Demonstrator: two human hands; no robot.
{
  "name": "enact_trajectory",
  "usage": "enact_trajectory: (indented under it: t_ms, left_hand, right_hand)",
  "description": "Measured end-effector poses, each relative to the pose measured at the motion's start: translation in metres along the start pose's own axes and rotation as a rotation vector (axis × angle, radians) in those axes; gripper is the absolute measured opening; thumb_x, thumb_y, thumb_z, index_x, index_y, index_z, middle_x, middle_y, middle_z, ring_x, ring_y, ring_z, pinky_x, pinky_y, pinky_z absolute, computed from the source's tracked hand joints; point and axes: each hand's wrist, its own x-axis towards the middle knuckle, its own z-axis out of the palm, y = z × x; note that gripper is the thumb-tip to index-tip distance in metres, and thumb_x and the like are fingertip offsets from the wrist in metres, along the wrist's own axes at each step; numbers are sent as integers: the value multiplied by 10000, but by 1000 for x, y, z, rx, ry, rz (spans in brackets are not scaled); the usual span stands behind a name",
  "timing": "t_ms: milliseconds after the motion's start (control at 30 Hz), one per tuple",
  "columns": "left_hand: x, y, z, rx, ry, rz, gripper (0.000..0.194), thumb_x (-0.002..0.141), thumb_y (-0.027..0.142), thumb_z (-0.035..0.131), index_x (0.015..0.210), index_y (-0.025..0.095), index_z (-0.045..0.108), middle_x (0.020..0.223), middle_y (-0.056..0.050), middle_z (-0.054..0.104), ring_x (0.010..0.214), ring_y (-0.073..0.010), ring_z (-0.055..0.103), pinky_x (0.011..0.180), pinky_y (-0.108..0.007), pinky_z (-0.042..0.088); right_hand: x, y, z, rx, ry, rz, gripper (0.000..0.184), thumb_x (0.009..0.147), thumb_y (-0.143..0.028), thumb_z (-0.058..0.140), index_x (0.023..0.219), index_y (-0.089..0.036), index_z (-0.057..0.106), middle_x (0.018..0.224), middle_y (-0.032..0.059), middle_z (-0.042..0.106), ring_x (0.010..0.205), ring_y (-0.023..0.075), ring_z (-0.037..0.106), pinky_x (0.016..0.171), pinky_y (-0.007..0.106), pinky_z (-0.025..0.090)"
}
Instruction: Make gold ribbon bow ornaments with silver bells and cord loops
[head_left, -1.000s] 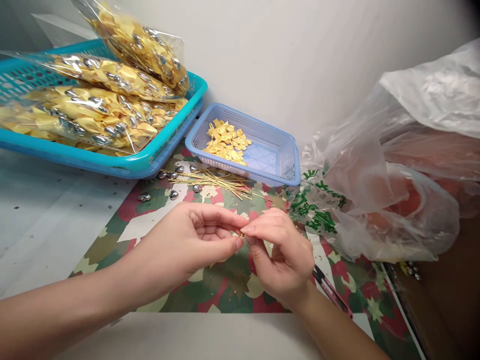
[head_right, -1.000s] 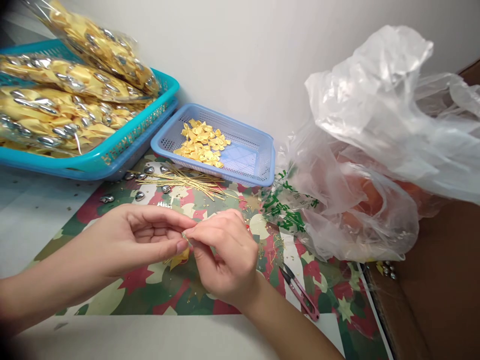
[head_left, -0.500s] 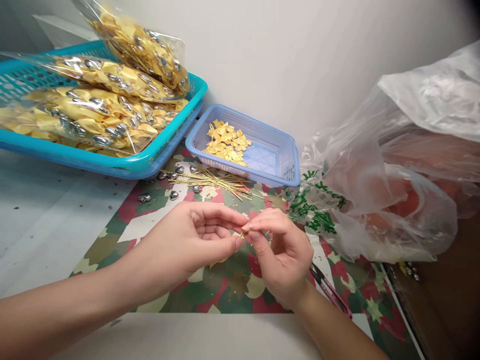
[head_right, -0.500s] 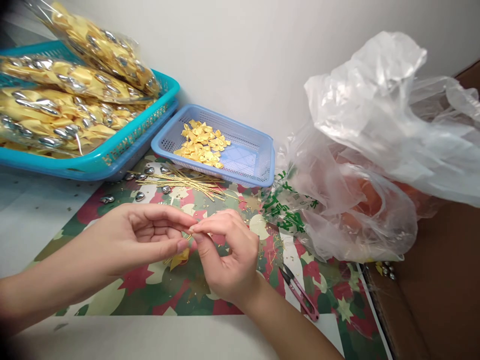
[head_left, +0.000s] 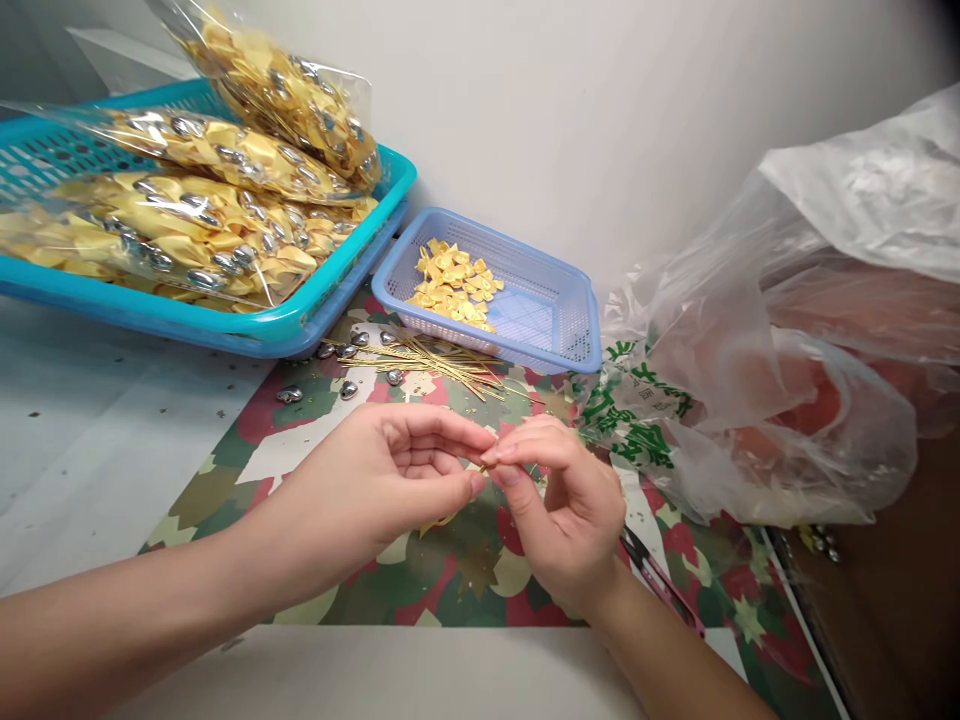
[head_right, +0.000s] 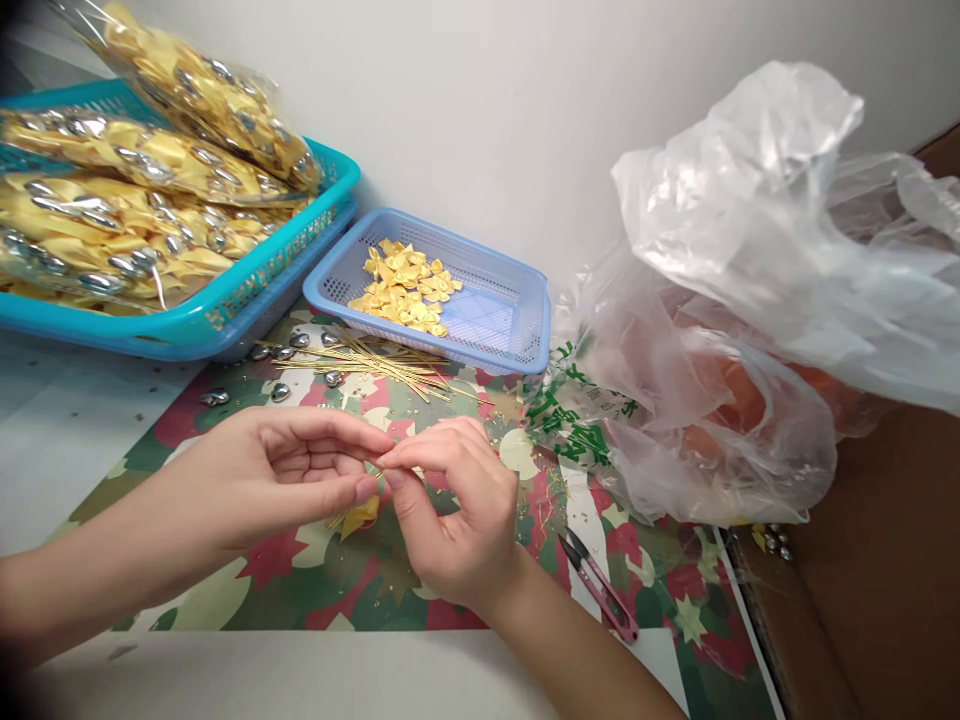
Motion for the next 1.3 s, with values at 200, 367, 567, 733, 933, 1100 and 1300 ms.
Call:
enact_trajectory:
  t_ms: [200,367,567,733,933,1100,1300]
  left_hand:
    - [0,-3,-3,17,-14,-12,280,625,250,780,895,182,747,773,-43,755,736,-205,721,604,-231,570]
    - [3,-7,-5,44,-24,-4,330,632,241,766,955,181,727,768,-35,727,730,-191,696,595,-228,552]
    - [3,-4,-6,84,-55,7,306,634,235,743,927,171,686,636,3,648,589,-138,588,488,-196,449]
    - [1,-5,-6,69,-80,0,309,663,239,731,941,186,609,486,73,538,475,-87,431,421,-152,315]
    - [1,-6,-5,82,-89,21,334,684,316,748,942,212,562,494,83,527,470,-96,425,406,-155,288]
    - [7,-7,-9,117,-93,108,206,796,345,591,951,213,623,642,27,616,585,-138,554,511,-212,434]
    - [17,-9,-15,58,-403,7,167,882,311,572,1012,212,609,625,21,656,599,-141,599,544,-220,463]
  right_hand:
    - [2,1,-1,-60,-25,-77,214,839,-19,587,901,-214,650,771,34,734,708,182,681,707,374,546]
    - [2,2,-2,-82,-33,-79,204,853,-33,583,910,-216,652,774,31,737,715,184,680,703,378,538]
    - [1,-1,-1,-47,-38,-8,171,867,-53,596,902,-208,661,771,33,731,734,188,686,710,376,530]
    - [0,-5,-1,1,-52,121,171,876,-56,600,898,-214,662,831,22,742,790,180,696,765,373,530]
    - [0,-9,-3,67,-55,266,141,882,-89,621,891,-217,680,848,6,726,812,153,678,774,320,532]
    - [0,-9,-3,154,-54,344,122,895,-118,622,894,-218,692,838,9,717,805,151,676,743,298,538]
    - [0,-9,-4,171,-40,344,118,899,-128,627,903,-227,692,843,13,720,799,157,670,733,311,534]
